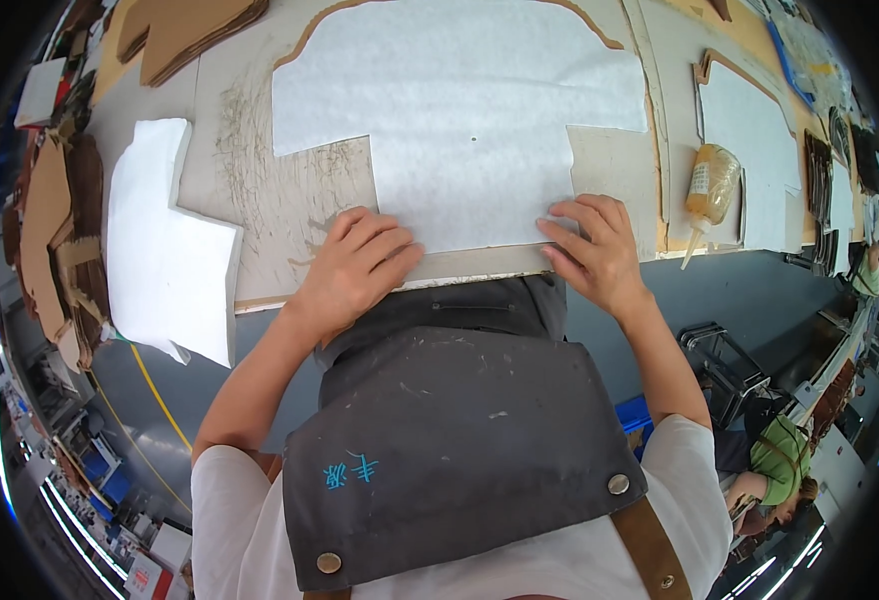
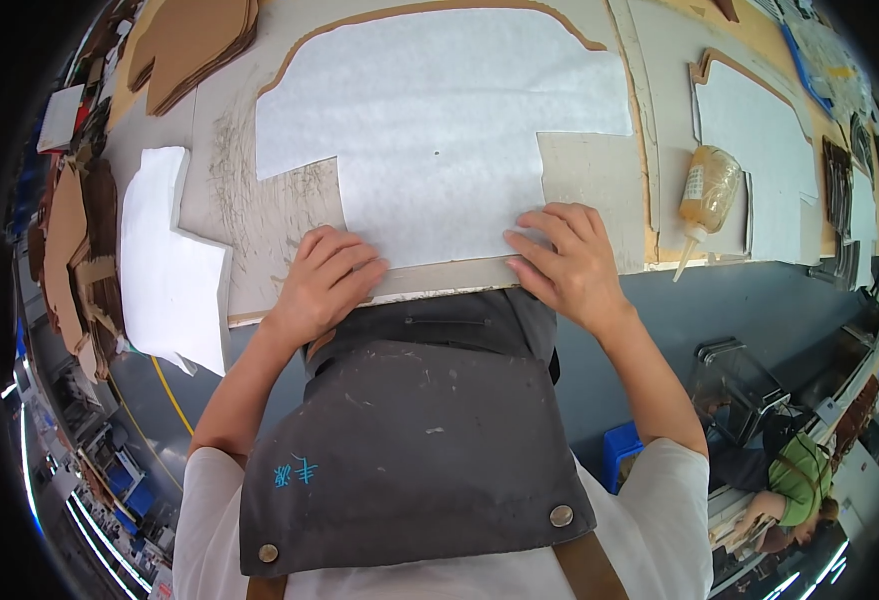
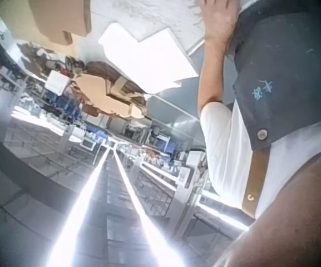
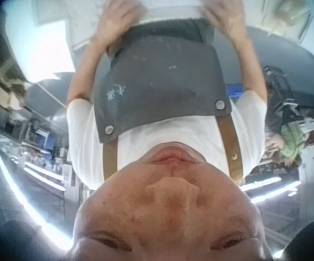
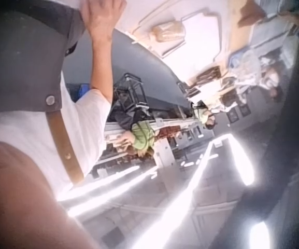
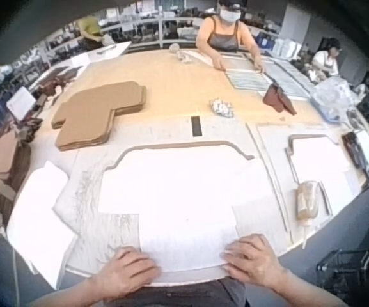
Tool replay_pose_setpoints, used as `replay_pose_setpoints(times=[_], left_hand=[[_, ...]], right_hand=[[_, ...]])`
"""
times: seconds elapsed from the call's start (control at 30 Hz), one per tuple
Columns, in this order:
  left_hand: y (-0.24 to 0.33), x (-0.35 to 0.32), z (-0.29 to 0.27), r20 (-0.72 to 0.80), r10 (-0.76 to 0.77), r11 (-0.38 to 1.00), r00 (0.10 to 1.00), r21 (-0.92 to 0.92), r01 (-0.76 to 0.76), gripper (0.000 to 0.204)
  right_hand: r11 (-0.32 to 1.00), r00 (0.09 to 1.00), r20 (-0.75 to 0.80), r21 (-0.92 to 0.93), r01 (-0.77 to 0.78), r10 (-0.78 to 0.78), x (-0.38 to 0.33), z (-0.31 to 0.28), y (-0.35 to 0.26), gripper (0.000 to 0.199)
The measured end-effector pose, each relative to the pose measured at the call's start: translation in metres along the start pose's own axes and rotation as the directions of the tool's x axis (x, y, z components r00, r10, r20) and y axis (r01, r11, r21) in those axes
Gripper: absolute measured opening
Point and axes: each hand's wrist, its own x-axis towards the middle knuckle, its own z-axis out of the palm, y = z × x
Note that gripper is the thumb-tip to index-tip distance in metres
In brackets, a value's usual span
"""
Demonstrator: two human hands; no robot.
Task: Applying glue and assembling leather and fabric components for a product.
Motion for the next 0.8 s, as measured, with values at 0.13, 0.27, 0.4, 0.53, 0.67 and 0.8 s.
replay_pose_setpoints(times=[0.13, 0.27, 0.4, 0.53, 0.67, 0.8], left_hand=[[-0.002, -0.004, 0.001, 0.015, -0.020, 1.000, 1.000, -0.019, 0.021, 0.036], [0.000, -0.005, -0.002, 0.010, -0.020, 1.000, 1.000, -0.010, 0.020, 0.036], [-0.001, -0.008, -0.002, 0.019, -0.026, 1.000, 0.999, 0.008, 0.026, 0.035], [0.000, -0.016, -0.010, -0.012, -0.108, 0.994, 0.994, -0.027, 0.107, 0.032], [-0.010, -0.019, -0.016, -0.091, -0.172, 0.984, 0.981, 0.035, 0.175, 0.025], [-0.020, 0.016, -0.016, -0.030, -0.246, 0.953, 0.969, 0.178, 0.247, 0.043]], right_hand=[[1.000, 1.000, 0.018, -0.012, 0.017, -0.017, -0.001, 0.002, 0.000, 0.027], [0.999, 0.999, 0.011, -0.020, 0.034, -0.034, -0.003, -0.001, -0.001, 0.024], [0.999, 0.999, 0.019, -0.014, 0.039, -0.039, -0.001, -0.001, 0.001, 0.023], [0.998, 1.000, 0.007, 0.057, -0.011, 0.011, -0.002, -0.007, 0.002, 0.022], [0.994, 0.993, -0.060, 0.047, -0.096, 0.099, 0.011, -0.012, 0.006, 0.025], [0.999, 0.999, -0.038, 0.012, -0.039, 0.039, 0.044, -0.005, 0.008, 0.030]])
